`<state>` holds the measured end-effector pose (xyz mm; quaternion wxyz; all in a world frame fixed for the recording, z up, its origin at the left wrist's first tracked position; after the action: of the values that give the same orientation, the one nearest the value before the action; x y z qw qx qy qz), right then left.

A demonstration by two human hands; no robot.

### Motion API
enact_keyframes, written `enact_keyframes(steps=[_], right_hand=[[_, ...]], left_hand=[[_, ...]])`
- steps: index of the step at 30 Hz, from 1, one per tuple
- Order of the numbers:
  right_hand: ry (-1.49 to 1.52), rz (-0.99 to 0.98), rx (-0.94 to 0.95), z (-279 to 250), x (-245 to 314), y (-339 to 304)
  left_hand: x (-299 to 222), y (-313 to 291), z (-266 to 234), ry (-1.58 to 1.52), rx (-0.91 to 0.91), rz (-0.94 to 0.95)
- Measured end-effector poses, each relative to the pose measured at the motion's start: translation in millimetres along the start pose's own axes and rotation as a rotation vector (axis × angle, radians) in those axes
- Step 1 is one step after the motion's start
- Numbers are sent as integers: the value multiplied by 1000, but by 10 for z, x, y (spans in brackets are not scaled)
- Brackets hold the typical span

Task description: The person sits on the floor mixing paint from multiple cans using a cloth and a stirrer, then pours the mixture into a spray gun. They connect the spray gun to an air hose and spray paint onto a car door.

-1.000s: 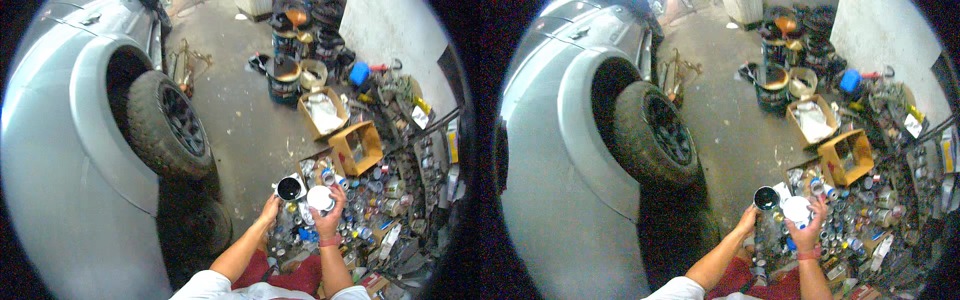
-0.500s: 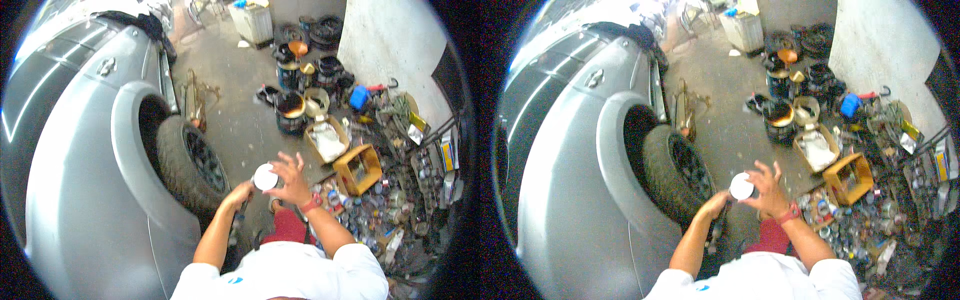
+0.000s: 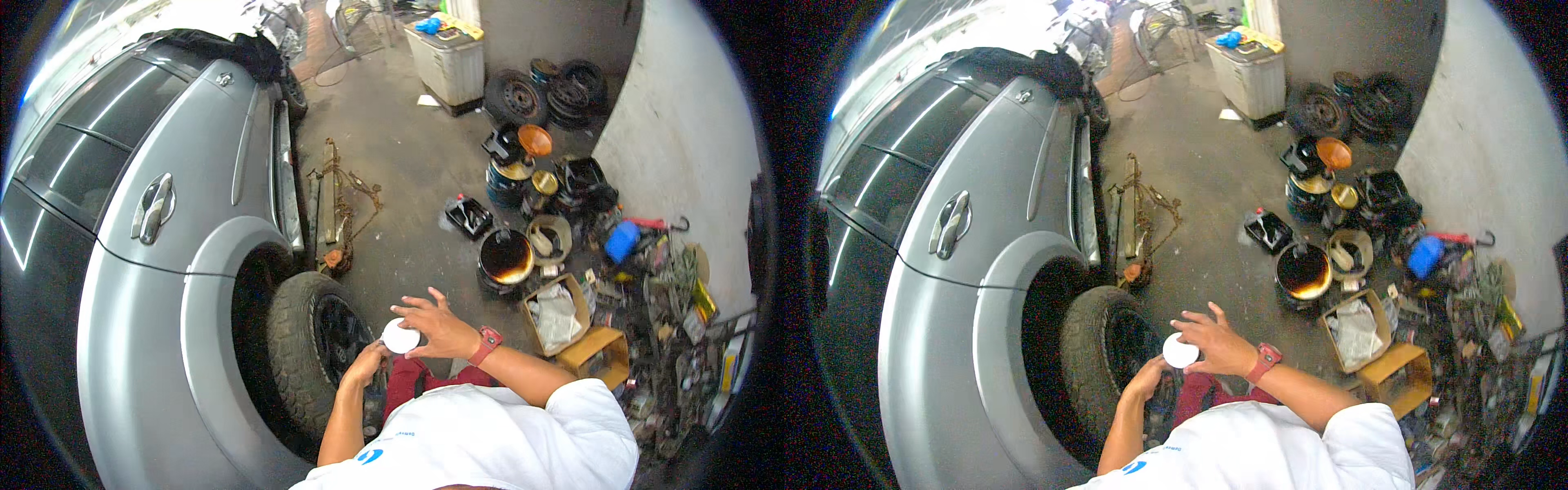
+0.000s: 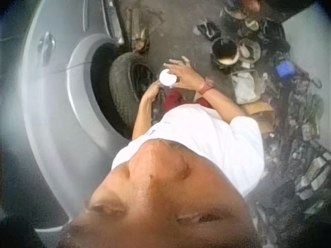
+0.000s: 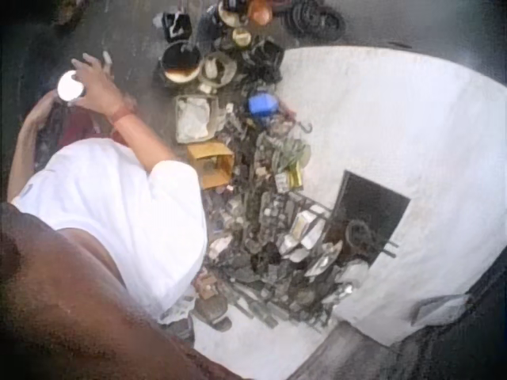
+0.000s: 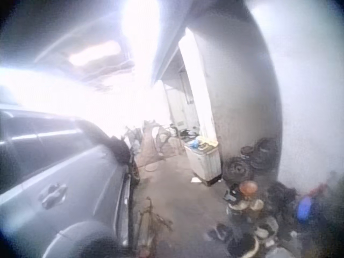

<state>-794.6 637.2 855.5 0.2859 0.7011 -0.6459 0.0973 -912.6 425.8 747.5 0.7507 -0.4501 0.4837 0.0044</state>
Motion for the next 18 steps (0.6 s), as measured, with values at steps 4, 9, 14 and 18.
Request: enact_keyframes(steps=[4, 9, 14, 18], right_hand=[[-172, -186, 210, -49, -421, 1148], [-370, -244, 273, -128, -1252, 2585], [-452, -134, 303, -406, -2057, 3963], [-185, 40, 34, -786, -2852, 4620]], left_hand=[[-687, 757, -307, -71, -75, -1], [-1673, 2030, -795, -68, -34, 38], [-2985, 3261, -1130, -18, 18, 39], [-3931, 4039, -1338, 39, 26, 56]])
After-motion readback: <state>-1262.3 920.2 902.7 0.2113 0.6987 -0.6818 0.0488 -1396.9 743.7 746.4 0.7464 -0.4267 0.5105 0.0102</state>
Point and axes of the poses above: each hand's wrist, its own y-axis towards the middle knuckle, its own z-axis out of the palm, x = y × z, the point moved 4 cm from there along y, towards the middle knuckle, and after that the axes turned 11 degrees about -y, right-handed, at the moved point
